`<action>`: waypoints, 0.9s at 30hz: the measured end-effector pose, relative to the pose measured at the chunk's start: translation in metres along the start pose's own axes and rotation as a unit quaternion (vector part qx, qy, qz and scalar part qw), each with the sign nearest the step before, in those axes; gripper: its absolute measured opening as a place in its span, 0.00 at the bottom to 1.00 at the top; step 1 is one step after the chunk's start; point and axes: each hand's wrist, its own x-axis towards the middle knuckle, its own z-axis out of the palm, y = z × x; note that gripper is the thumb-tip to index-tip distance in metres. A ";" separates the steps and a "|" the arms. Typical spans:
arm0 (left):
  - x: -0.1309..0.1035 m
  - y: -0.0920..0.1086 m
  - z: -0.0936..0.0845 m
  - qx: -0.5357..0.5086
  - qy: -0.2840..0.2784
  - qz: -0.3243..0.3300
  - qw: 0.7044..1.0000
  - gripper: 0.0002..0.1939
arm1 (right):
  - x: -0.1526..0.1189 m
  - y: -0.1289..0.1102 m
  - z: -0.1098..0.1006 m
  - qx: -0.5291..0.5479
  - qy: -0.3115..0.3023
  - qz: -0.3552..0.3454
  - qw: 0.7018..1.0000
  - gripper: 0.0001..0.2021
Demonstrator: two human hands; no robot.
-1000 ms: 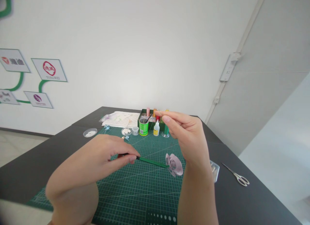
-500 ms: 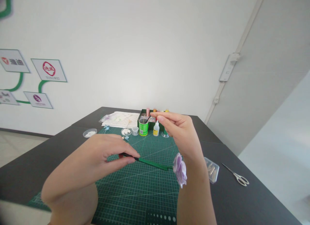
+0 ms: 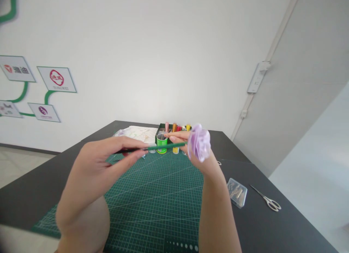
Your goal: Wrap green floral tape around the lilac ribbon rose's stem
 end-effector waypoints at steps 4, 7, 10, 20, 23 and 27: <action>0.012 -0.019 0.019 0.002 0.156 -0.031 0.987 0.11 | -0.007 -0.008 0.004 -0.035 -0.163 -0.019 0.986 0.10; 0.022 -0.035 0.032 -0.007 0.163 -0.039 0.986 0.11 | -0.011 -0.015 0.007 -0.048 -0.167 -0.027 0.984 0.11; 0.029 -0.048 0.041 -0.006 0.181 -0.052 0.982 0.11 | -0.012 -0.016 0.008 -0.046 -0.122 -0.026 0.991 0.11; 0.040 -0.087 0.032 -0.005 0.295 -0.144 0.945 0.11 | -0.017 -0.015 -0.011 -0.084 0.043 -0.034 0.995 0.10; 0.039 -0.095 0.024 -0.007 0.305 -0.150 0.940 0.11 | -0.036 -0.015 -0.018 -0.104 0.020 -0.013 0.994 0.11; 0.037 -0.096 0.018 -0.005 0.307 -0.157 0.939 0.11 | -0.097 -0.012 -0.021 -0.065 -0.095 0.063 0.991 0.15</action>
